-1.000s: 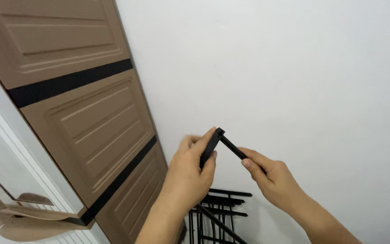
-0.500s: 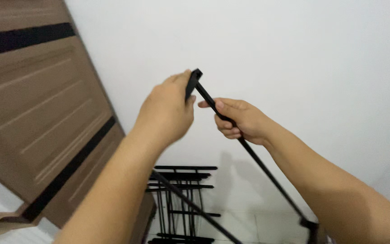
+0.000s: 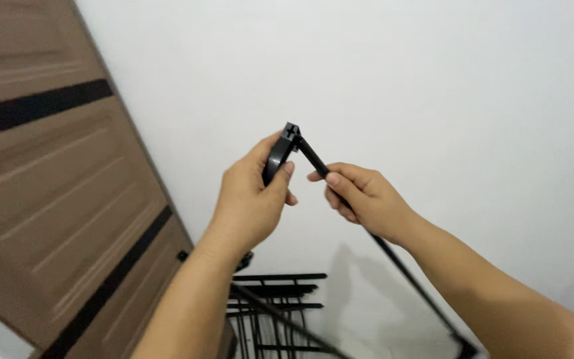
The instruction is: The person assembles a black metal frame by connecting rods and corner joints by hand. They insert rods into joints, form rectangular sections, and attach curved handle pieces to complete the frame structure.
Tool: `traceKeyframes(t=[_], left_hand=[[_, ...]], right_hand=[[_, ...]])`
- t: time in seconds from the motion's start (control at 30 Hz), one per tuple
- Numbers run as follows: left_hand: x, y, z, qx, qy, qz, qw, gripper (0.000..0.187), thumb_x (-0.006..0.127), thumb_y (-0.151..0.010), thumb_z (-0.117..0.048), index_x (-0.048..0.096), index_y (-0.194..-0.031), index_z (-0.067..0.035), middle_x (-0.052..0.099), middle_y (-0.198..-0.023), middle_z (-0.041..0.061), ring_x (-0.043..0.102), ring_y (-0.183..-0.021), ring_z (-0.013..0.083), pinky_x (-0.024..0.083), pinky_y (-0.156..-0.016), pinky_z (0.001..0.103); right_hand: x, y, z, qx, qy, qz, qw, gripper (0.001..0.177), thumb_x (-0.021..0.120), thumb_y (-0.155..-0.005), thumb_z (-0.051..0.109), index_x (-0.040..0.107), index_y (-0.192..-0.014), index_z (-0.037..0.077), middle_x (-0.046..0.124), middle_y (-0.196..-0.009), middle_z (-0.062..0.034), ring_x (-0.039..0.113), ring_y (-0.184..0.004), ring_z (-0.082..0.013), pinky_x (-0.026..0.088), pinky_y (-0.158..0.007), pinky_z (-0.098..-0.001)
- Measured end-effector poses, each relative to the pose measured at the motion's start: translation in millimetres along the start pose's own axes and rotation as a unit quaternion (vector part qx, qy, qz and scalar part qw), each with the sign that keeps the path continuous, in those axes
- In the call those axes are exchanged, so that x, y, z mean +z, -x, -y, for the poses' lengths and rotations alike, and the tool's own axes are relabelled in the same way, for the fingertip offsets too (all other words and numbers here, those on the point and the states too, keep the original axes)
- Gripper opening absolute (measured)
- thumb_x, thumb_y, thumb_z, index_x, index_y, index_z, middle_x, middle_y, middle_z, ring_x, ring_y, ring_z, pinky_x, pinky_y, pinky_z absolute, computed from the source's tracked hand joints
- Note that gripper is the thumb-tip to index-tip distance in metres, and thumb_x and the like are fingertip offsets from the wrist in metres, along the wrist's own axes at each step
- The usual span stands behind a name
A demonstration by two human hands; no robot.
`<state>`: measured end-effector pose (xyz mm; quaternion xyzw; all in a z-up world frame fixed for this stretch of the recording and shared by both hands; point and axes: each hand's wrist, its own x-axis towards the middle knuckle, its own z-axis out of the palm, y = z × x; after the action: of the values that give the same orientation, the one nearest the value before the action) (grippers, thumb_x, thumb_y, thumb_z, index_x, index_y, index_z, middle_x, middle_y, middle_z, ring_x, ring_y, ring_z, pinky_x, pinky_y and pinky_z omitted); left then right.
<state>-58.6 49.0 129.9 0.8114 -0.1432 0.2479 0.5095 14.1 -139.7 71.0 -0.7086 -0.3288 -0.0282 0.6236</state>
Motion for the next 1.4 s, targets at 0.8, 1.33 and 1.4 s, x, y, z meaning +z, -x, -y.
traceKeyframes(t=[0.8,1.33,1.4], left_hand=[[-9.7,29.5,-12.5,-0.008,0.006,0.005,1.000,0.053,0.052,-0.098,-0.007,0.047,-0.150,-0.012,0.064,-0.075,0.004,0.078,-0.079,0.0126,0.060,-0.069,0.028],[-11.8,34.6,-15.0,-0.083,0.030,-0.001,0.996,0.055,0.047,-0.097,-0.010,0.047,-0.152,-0.012,0.073,-0.081,0.006,0.078,-0.074,0.0142,0.066,-0.071,0.028],[-14.4,35.3,-13.9,-0.082,0.028,0.001,0.996,0.055,0.048,-0.097,-0.010,0.048,-0.152,-0.012,0.073,-0.081,0.006,0.078,-0.073,0.0140,0.065,-0.070,0.028]], right_hand=[[19.3,34.9,45.8,-0.303,0.500,-0.197,0.787,0.050,0.074,-0.087,0.021,0.064,-0.135,0.025,0.052,-0.056,-0.0008,0.049,-0.046,-0.0155,0.042,-0.040,-0.0334],[20.0,35.9,53.8,-0.328,0.527,-0.173,0.765,0.049,0.074,-0.087,0.023,0.064,-0.135,0.027,0.049,-0.052,0.0011,0.045,-0.041,-0.0129,0.039,-0.034,-0.0308],[21.3,35.3,53.4,-0.331,0.523,-0.171,0.767,0.049,0.074,-0.087,0.023,0.064,-0.135,0.027,0.049,-0.052,0.0012,0.045,-0.041,-0.0128,0.039,-0.034,-0.0309]])
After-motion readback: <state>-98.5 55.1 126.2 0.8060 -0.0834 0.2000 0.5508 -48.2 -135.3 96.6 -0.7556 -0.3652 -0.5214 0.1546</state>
